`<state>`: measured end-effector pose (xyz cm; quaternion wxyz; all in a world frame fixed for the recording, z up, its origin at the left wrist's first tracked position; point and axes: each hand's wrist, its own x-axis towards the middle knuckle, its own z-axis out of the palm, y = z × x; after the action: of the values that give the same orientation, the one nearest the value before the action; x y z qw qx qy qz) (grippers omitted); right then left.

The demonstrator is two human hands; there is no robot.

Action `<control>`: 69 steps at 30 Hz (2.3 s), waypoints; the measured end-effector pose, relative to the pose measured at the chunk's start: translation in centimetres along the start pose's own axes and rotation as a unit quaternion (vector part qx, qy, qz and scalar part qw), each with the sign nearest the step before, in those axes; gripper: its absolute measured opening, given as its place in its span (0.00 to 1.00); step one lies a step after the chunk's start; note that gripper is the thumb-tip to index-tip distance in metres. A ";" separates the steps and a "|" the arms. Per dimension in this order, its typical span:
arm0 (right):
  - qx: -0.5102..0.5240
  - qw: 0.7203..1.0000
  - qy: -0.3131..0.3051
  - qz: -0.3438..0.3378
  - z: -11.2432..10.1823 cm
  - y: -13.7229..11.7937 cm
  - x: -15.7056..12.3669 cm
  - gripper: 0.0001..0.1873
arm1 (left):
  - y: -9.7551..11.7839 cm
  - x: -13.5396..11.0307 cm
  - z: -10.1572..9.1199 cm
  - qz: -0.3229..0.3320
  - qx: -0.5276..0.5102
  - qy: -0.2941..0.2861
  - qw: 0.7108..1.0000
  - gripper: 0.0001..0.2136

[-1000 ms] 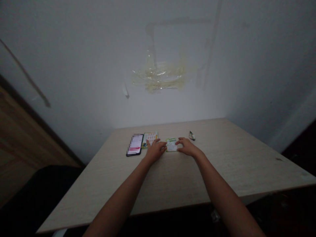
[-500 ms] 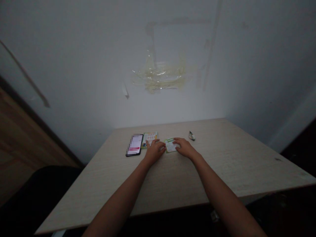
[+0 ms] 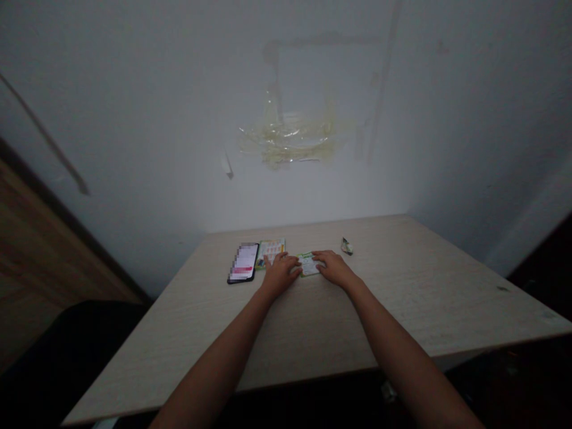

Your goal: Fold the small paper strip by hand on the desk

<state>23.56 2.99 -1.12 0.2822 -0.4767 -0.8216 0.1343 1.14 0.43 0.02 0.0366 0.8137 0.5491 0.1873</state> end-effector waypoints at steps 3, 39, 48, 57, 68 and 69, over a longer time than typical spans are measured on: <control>-0.018 1.000 -0.007 0.006 0.0 0.0 0.1 0.20 | 0.1 -0.1 0.0 0.005 -0.005 0.007 1.000 0.12; -0.075 0.994 -0.027 0.081 0.6 0.9 1.2 0.24 | -0.2 0.5 0.2 -0.071 0.058 -0.016 0.996 0.17; -0.143 0.983 -0.056 0.102 0.1 -0.5 1.2 0.27 | -0.2 0.6 0.2 -0.075 0.036 -0.013 0.996 0.16; -0.176 0.976 -0.061 0.109 0.1 -1.2 1.7 0.30 | -0.2 0.6 0.1 -0.073 0.027 -0.016 0.997 0.16; -0.105 0.993 -0.004 0.062 0.8 0.5 0.9 0.26 | 0.0 0.2 0.0 -0.037 0.016 0.012 0.999 0.15; -0.088 0.995 0.009 0.053 0.8 0.7 0.9 0.24 | -0.1 0.1 0.1 -0.034 0.015 0.010 0.999 0.15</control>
<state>23.23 4.16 -1.85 0.2388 -0.5436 -0.8014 0.0721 1.15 0.56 -0.01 0.0254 0.7930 0.5797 0.1854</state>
